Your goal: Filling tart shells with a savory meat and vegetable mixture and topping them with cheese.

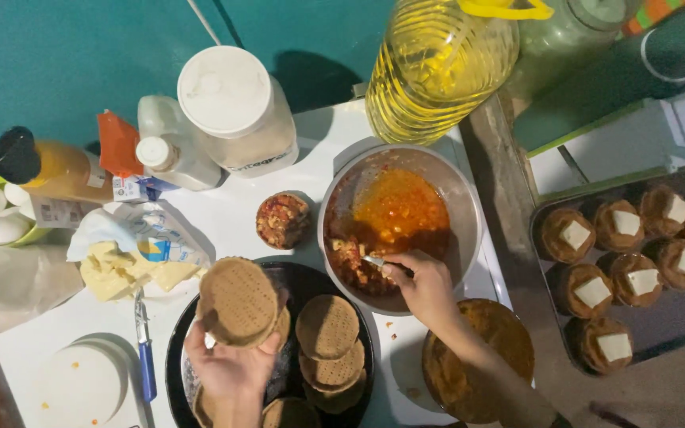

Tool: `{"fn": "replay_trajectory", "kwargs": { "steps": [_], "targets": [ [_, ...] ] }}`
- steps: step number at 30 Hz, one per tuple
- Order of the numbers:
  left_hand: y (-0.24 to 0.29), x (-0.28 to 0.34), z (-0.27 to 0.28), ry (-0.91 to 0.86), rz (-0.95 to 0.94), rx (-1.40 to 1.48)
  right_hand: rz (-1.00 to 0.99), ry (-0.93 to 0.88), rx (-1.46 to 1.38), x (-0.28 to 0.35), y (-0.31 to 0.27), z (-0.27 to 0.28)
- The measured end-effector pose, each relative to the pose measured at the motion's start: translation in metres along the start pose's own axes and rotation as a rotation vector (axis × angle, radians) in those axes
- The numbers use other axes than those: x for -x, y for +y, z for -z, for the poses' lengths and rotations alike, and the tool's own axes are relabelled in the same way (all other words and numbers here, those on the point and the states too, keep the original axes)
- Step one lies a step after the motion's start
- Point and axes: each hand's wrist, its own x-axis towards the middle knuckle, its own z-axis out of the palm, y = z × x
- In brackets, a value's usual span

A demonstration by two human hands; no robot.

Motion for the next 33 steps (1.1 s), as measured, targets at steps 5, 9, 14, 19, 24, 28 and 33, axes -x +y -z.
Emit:
{"fn": "replay_trajectory", "kwargs": {
  "steps": [5,9,14,19,24,28,33],
  "targets": [
    [-0.015,-0.017,-0.035,0.139,-0.069,-0.177,-0.126,-0.057,0.086,-0.005,-0.005,0.012],
    [-0.022,-0.030,-0.055,0.086,-0.007,-0.543,0.074,0.078,0.015,-0.004,-0.017,0.035],
    [-0.040,-0.040,-0.068,0.122,0.063,-0.689,-0.416,-0.083,0.176,-0.003,-0.080,0.086],
    [-0.068,-0.047,-0.091,-0.018,0.175,-0.646,0.309,0.153,0.012,0.010,-0.071,0.093],
    [-0.077,-0.047,-0.100,-0.019,0.288,-0.398,0.508,0.384,0.291,0.028,-0.073,0.068],
    [-0.075,-0.046,-0.100,-0.019,0.296,-0.423,0.651,0.456,0.425,0.030,-0.066,0.062],
    [-0.072,-0.049,-0.095,0.073,0.317,-0.425,0.635,0.493,0.326,0.024,-0.060,0.063]
  ]
}}
